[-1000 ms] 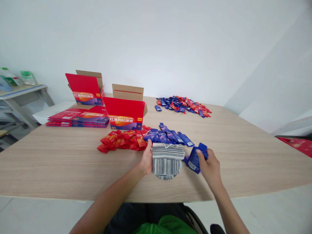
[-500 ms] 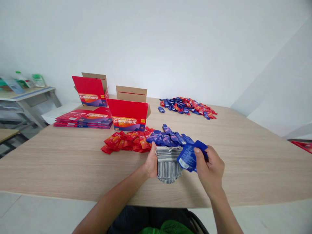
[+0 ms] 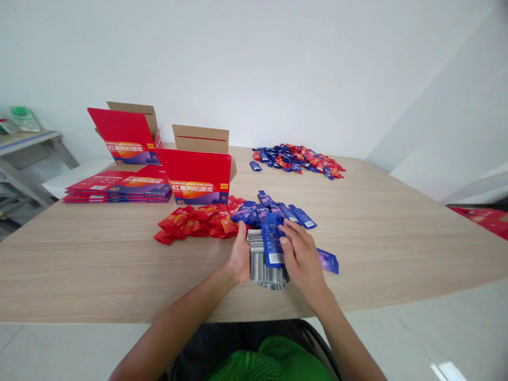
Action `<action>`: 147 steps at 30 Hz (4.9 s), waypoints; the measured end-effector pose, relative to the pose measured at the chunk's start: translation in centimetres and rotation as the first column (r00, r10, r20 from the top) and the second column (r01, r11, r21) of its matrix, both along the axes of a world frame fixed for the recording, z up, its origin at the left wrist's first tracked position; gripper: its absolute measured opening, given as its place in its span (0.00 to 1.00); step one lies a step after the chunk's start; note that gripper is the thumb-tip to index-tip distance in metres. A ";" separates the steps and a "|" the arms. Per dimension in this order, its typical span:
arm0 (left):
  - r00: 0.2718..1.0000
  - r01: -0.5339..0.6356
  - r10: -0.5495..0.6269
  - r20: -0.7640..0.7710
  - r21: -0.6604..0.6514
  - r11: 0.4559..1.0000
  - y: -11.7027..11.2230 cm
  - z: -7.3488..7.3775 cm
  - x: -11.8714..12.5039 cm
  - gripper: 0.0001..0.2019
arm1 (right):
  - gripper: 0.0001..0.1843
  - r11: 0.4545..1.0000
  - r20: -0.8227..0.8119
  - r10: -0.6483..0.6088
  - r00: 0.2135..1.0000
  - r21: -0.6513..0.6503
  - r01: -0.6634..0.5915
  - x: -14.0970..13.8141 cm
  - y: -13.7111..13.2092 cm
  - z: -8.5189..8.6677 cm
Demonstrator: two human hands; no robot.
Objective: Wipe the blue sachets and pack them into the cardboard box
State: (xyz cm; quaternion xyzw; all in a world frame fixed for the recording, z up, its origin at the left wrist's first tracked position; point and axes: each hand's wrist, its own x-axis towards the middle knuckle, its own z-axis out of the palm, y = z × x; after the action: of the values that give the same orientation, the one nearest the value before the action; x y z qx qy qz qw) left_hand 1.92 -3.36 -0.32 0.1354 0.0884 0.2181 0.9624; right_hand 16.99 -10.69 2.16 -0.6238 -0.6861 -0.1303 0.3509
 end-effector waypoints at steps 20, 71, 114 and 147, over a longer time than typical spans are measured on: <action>0.993 -0.110 0.113 0.045 -0.055 0.992 0.6 0.5 -0.6 0.60 | 0.40 0.999 0.265 0.029 0.964 -0.021 -0.024 -4.5 -3.0 -6.1; 0.992 -0.102 0.106 0.072 -0.064 0.993 0.6 1.1 -0.8 0.60 | 0.45 0.818 0.227 0.520 0.824 -0.411 -0.403 -2.3 -4.4 -1.1; 0.995 -0.088 0.091 0.029 -0.087 0.992 0.7 -0.2 0.1 0.49 | 0.24 0.995 0.161 0.034 0.986 -0.103 -0.018 -2.9 3.2 -2.0; 0.994 -0.047 0.046 0.101 0.011 0.999 1.0 -0.1 -0.6 0.55 | 0.39 0.842 0.269 0.426 0.864 -0.468 -0.269 -4.4 -3.4 0.1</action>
State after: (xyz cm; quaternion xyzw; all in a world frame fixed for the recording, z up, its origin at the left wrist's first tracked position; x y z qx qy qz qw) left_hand 1.35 -2.36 -0.44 0.1285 0.0415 0.2475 0.9594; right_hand 12.56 -14.05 2.22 -0.5115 -0.8535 -0.0273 0.0956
